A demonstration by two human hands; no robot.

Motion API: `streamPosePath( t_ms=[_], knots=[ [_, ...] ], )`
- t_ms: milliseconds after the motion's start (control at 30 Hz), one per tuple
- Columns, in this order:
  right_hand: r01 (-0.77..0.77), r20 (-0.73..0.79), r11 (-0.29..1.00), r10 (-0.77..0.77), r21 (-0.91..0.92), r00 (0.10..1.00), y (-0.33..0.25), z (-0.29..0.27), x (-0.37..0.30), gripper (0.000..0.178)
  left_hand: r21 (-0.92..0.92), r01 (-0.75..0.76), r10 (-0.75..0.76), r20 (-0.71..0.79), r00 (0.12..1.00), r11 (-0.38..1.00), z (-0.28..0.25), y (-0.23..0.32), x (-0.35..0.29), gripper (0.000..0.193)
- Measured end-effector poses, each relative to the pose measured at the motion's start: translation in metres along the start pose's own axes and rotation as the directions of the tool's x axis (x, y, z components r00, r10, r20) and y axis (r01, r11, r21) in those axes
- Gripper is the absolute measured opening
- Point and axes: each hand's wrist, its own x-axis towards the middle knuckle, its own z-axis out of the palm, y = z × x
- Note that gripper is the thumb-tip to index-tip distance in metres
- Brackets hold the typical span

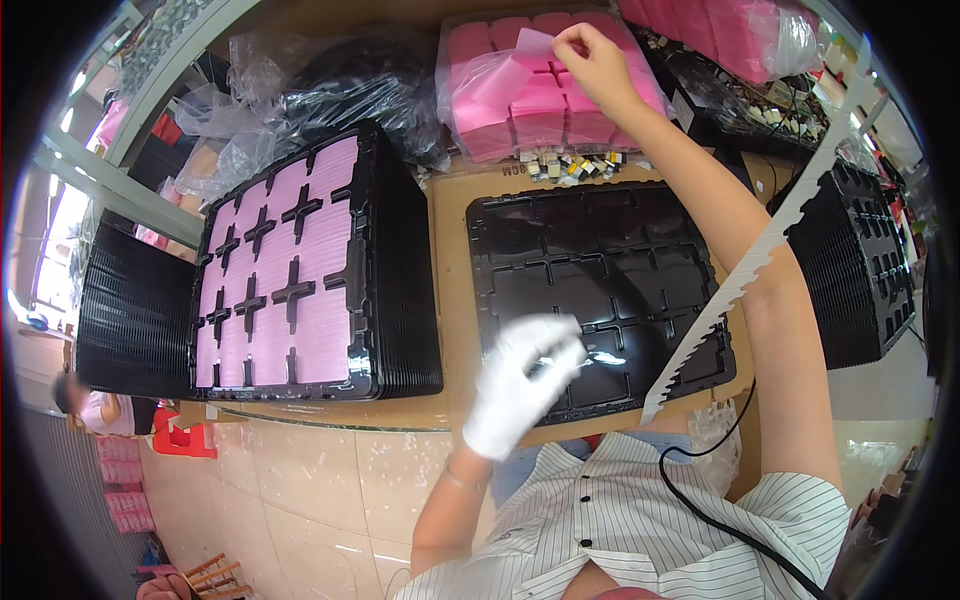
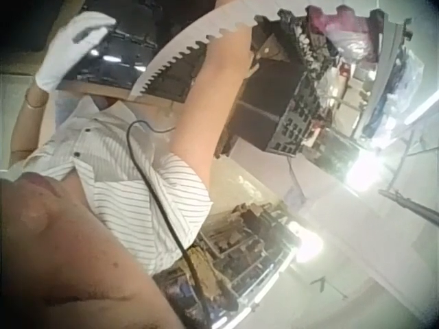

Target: The person assembles pink foam or plastic cross-shaped inserts into black plastic trays, then applies adhesive strips to the assembled trays by hand.

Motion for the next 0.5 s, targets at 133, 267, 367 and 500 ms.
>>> streamPosePath(
  t_ms=[133, 267, 367, 500],
  knots=[
    [0.023, -0.067, 0.966, -0.006, 0.258, 0.998, -0.043, -0.015, -0.027, 0.016, -0.635, -0.001, -0.191, -0.234, 0.953, 0.773, 0.002, -0.012, 0.08, 0.065],
    [0.172, 0.157, 0.982, -0.183, 0.078, 0.971, -0.084, -0.034, -0.083, 0.017, -0.983, 0.14, -0.366, 0.087, 0.926, 0.122, -0.005, -0.05, 0.158, 0.106],
    [0.128, -0.16, 0.99, -0.116, 0.063, 0.98, -0.065, -0.059, -0.11, 0.028, -1.0, 0.02, -0.35, 0.011, 0.937, 0.022, -0.001, -0.052, 0.165, 0.037],
    [-0.507, 0.17, 0.316, 0.693, 0.802, 0.701, -0.012, -0.087, -0.137, 0.076, -0.998, -0.036, -0.445, -0.01, 0.896, -0.051, -0.005, -0.042, 0.148, 0.022]
  ],
)
